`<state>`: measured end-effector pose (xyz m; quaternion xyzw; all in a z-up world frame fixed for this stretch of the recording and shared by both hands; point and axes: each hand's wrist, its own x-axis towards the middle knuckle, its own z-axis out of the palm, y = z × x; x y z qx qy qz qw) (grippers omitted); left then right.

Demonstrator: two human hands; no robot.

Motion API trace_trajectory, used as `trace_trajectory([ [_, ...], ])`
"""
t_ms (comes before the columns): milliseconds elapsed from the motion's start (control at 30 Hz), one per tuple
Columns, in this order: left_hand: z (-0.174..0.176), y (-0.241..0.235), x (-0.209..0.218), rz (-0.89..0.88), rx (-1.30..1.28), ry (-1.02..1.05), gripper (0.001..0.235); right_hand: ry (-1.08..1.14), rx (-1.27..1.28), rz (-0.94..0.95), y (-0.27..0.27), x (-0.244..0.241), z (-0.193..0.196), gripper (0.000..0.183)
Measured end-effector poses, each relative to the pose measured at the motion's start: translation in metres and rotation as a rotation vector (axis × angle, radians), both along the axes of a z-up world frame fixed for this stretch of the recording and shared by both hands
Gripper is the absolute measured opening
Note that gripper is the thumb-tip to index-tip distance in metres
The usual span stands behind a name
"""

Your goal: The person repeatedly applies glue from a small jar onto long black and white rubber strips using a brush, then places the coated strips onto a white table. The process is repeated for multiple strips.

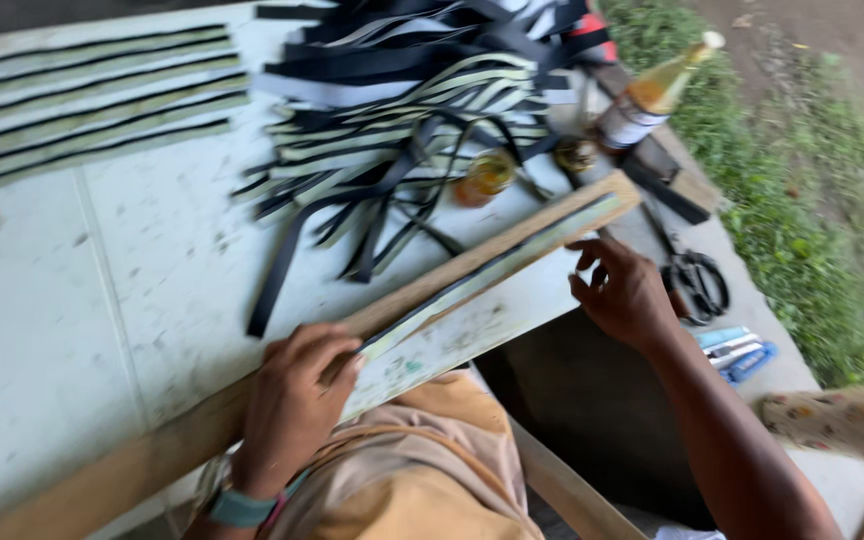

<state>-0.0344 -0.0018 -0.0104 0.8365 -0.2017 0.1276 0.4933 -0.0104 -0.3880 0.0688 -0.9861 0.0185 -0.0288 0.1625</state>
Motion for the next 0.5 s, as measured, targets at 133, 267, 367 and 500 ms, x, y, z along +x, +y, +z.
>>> trace_trajectory([
  [133,-0.006,-0.001,-0.001,0.033,-0.028,0.145,0.018,-0.113,0.077,-0.067,-0.037,0.028,0.001,0.042],
  [267,-0.018,-0.001,0.003,0.050,-0.189,0.533,0.022,-0.196,0.031,-0.028,-0.051,0.051,0.002,0.038],
  [367,-0.026,0.004,0.006,0.025,-0.312,0.699,0.021,-0.167,0.030,0.043,-0.035,0.067,0.010,0.047],
  [500,-0.028,0.009,0.006,0.041,-0.329,0.727,0.023,-0.183,-0.138,0.301,0.016,0.104,0.010,0.055],
])
